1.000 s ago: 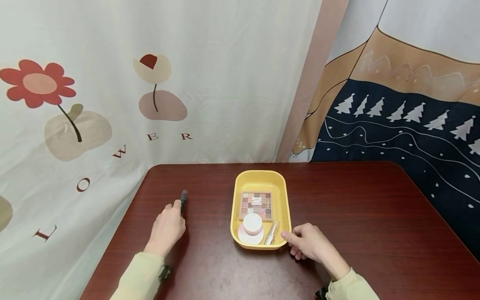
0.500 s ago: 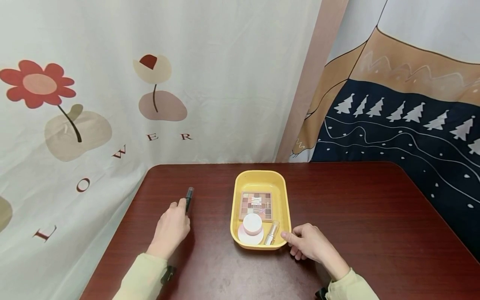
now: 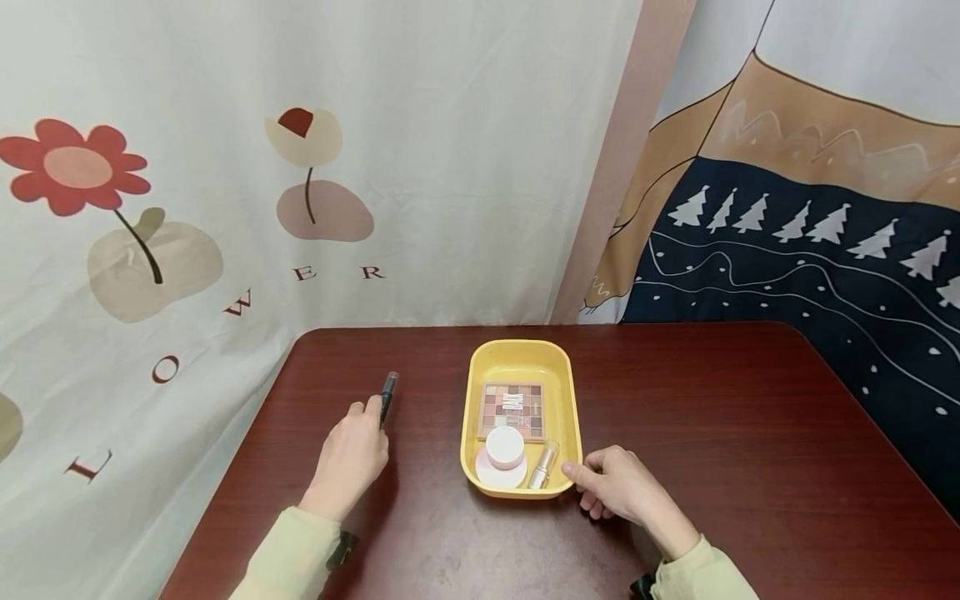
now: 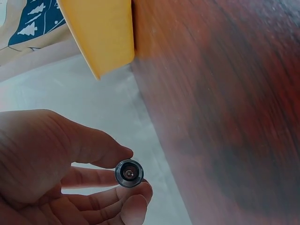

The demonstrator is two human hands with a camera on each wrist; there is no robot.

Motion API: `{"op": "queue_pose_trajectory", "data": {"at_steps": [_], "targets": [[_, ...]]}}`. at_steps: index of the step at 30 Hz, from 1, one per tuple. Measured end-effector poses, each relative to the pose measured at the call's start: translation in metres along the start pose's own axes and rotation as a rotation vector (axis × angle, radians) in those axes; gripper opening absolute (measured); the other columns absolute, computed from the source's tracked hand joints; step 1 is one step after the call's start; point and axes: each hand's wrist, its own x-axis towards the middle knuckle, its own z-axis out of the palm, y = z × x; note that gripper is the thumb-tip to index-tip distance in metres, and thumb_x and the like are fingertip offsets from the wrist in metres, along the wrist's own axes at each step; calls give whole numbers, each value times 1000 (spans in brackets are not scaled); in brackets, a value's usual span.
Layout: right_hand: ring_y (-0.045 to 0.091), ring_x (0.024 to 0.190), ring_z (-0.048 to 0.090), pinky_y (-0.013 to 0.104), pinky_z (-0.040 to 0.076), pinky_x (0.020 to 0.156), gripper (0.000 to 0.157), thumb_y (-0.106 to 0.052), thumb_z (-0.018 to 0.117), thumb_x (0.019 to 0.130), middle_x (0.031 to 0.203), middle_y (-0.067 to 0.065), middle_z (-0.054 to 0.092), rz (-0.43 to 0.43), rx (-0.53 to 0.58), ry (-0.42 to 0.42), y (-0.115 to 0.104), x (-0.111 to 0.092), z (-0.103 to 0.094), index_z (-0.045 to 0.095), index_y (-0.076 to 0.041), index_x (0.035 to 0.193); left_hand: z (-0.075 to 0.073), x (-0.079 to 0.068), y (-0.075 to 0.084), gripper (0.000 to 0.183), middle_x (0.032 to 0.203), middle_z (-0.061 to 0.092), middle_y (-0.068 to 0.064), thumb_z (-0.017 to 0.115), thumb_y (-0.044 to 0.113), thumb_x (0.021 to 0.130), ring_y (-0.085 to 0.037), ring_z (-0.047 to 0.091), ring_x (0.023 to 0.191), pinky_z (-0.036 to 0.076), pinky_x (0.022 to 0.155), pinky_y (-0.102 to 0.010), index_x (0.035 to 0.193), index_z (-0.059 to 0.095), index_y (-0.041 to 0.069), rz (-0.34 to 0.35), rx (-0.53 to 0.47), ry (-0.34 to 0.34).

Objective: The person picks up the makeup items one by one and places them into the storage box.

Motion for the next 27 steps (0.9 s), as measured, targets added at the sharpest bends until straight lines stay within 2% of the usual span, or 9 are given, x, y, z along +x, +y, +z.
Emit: {"op": "queue_pose_trajectory", "data": {"at_steps": [10,18,27], "targets": [[16,49,63,34,55,49,42,-37,68,100,59,4,65,-2,22,-17,0,0,-1,67,-2,77,1,1,11,25,75,52,-14,68,-9,79,-36,58,53,51,49,-49,102,59,-7,41,6,10],[17,49,63,34,55,49,42,-37,68,100,60,4,64,2,19,-13,0,0,0,67,-2,77,2,4,24,24,76,52,-13,69,-7,80,-32,58,56,52,50,-47,103,60,-6,47,-14,-17],[17,49,63,35,55,49,43,-38,67,100,59,3,64,-10,18,-15,-1,-1,0,67,-2,77,3,7,38,24,75,51,-12,70,-7,80,-32,59,58,53,53,-46,101,60,-5,81,-8,6]]}}
